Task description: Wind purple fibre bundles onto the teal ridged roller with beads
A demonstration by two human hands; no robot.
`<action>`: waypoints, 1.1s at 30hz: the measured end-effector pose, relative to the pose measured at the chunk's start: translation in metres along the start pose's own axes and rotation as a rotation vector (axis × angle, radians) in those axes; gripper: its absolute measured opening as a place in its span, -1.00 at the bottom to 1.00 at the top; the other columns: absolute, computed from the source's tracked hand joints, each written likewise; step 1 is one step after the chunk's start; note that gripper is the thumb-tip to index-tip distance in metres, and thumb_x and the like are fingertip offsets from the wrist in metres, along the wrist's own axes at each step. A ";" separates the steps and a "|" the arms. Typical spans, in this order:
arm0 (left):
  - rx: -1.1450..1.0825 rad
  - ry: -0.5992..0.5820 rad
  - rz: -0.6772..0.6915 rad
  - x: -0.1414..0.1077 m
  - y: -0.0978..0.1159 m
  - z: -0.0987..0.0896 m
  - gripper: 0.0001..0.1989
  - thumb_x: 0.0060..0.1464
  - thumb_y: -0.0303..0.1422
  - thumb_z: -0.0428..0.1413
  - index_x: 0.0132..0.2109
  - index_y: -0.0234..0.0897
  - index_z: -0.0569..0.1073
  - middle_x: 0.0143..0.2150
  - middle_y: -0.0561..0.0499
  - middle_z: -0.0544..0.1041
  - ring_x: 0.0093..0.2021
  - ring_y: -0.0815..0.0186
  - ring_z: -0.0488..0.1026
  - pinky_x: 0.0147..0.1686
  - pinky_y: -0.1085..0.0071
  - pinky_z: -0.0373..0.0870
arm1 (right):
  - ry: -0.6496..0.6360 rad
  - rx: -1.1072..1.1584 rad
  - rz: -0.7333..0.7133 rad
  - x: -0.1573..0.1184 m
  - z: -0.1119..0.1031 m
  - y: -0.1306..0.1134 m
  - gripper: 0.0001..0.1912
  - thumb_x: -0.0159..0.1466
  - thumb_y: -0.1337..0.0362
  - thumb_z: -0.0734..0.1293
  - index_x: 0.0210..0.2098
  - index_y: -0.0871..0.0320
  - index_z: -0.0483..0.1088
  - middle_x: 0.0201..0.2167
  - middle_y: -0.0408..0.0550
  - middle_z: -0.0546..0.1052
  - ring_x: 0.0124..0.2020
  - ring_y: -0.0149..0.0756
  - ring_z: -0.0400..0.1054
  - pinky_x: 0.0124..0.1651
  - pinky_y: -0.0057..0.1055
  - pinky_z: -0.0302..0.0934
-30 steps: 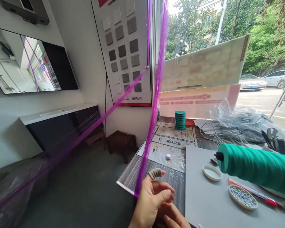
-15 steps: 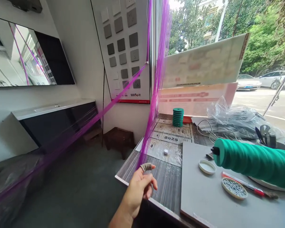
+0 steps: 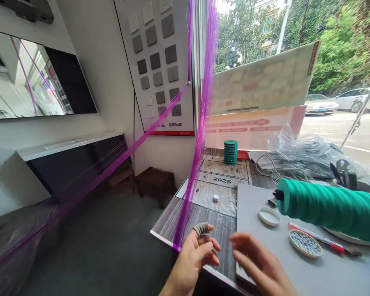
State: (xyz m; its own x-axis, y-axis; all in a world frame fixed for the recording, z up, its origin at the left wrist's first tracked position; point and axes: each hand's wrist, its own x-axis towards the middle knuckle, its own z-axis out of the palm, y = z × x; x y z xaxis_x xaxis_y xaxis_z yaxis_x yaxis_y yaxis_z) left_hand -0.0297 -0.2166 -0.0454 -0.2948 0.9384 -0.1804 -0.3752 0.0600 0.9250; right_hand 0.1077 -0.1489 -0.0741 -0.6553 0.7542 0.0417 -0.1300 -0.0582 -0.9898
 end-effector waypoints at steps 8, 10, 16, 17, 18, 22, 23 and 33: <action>0.077 -0.100 0.012 0.017 -0.016 0.004 -0.60 -0.05 -0.27 0.14 -0.09 -0.41 0.29 -0.37 -0.03 0.45 -0.50 0.45 0.38 -0.41 0.47 0.29 | 0.016 -0.042 -0.035 0.053 0.005 -0.012 -0.66 -0.07 0.03 0.39 -0.48 0.19 0.40 -0.56 -0.18 0.33 -0.67 -0.46 0.16 -0.58 -0.45 0.06; 0.088 -0.094 -0.002 0.019 -0.015 0.006 -0.63 -0.07 -0.28 0.15 -0.13 -0.41 0.31 -0.36 -0.04 0.46 -0.51 0.46 0.38 -0.44 0.49 0.28 | 0.021 -0.017 -0.045 0.054 0.005 -0.009 -0.66 -0.06 0.01 0.38 -0.57 0.20 0.36 -0.62 -0.20 0.30 -0.67 -0.46 0.14 -0.59 -0.47 0.03; 0.059 0.034 0.100 0.027 -0.019 0.011 -0.58 -0.16 -0.27 0.23 -0.16 -0.39 0.33 -0.40 0.01 0.45 -0.52 0.49 0.38 -0.46 0.54 0.29 | 0.120 0.072 -0.079 0.056 -0.004 -0.003 -0.71 -0.04 0.06 0.39 -0.53 0.18 0.38 -0.58 -0.17 0.36 -0.53 -0.39 0.22 -0.46 -0.47 0.13; 0.061 0.018 0.101 0.028 -0.020 0.012 -0.57 -0.16 -0.26 0.23 -0.16 -0.40 0.34 -0.43 0.02 0.45 -0.54 0.50 0.36 -0.48 0.56 0.27 | 0.120 0.062 -0.069 0.058 -0.004 -0.002 -0.71 -0.06 0.07 0.40 -0.48 0.17 0.40 -0.56 -0.16 0.37 -0.53 -0.38 0.23 -0.48 -0.47 0.13; 0.067 -0.013 0.093 0.029 -0.020 0.013 -0.58 -0.16 -0.26 0.23 -0.17 -0.41 0.35 -0.46 0.03 0.45 -0.56 0.52 0.34 -0.51 0.58 0.24 | 0.113 0.047 -0.056 0.059 -0.002 -0.002 -0.69 -0.09 0.08 0.42 -0.45 0.17 0.42 -0.54 -0.15 0.38 -0.55 -0.38 0.23 -0.52 -0.48 0.11; 0.103 -0.086 0.063 0.031 -0.018 0.016 -0.64 -0.13 -0.25 0.20 -0.21 -0.43 0.39 -0.54 0.07 0.42 -0.62 0.55 0.30 -0.56 0.60 0.18 | 0.084 0.050 0.004 0.064 0.008 -0.004 -0.63 -0.16 0.01 0.43 -0.56 0.20 0.40 -0.64 -0.18 0.32 -0.71 -0.49 0.08 -0.69 -0.52 -0.07; 0.107 -0.070 0.068 0.031 -0.018 0.016 -0.63 -0.12 -0.24 0.19 -0.22 -0.43 0.40 -0.53 0.06 0.43 -0.63 0.54 0.31 -0.57 0.60 0.17 | 0.084 0.075 0.006 0.065 0.010 -0.004 -0.63 -0.15 -0.01 0.42 -0.60 0.20 0.38 -0.66 -0.20 0.29 -0.73 -0.51 0.05 -0.70 -0.52 -0.09; -0.033 0.324 0.167 0.034 -0.026 0.018 -0.52 -0.30 -0.25 0.28 -0.23 -0.39 0.33 -0.47 -0.01 0.51 -0.56 0.44 0.42 -0.57 0.60 0.25 | 0.187 0.136 -0.142 0.058 0.008 0.005 -0.68 -0.06 0.02 0.41 -0.57 0.19 0.49 -0.52 -0.07 0.41 -0.43 -0.30 0.26 -0.35 -0.42 0.17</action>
State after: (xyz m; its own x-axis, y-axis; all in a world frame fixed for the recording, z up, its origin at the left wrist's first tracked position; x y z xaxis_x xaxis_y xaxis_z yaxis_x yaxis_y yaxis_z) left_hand -0.0138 -0.1804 -0.0690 -0.6156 0.7774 -0.1292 -0.3252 -0.1012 0.9402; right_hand 0.0634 -0.1106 -0.0755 -0.4766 0.8679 0.1402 -0.3180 -0.0216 -0.9478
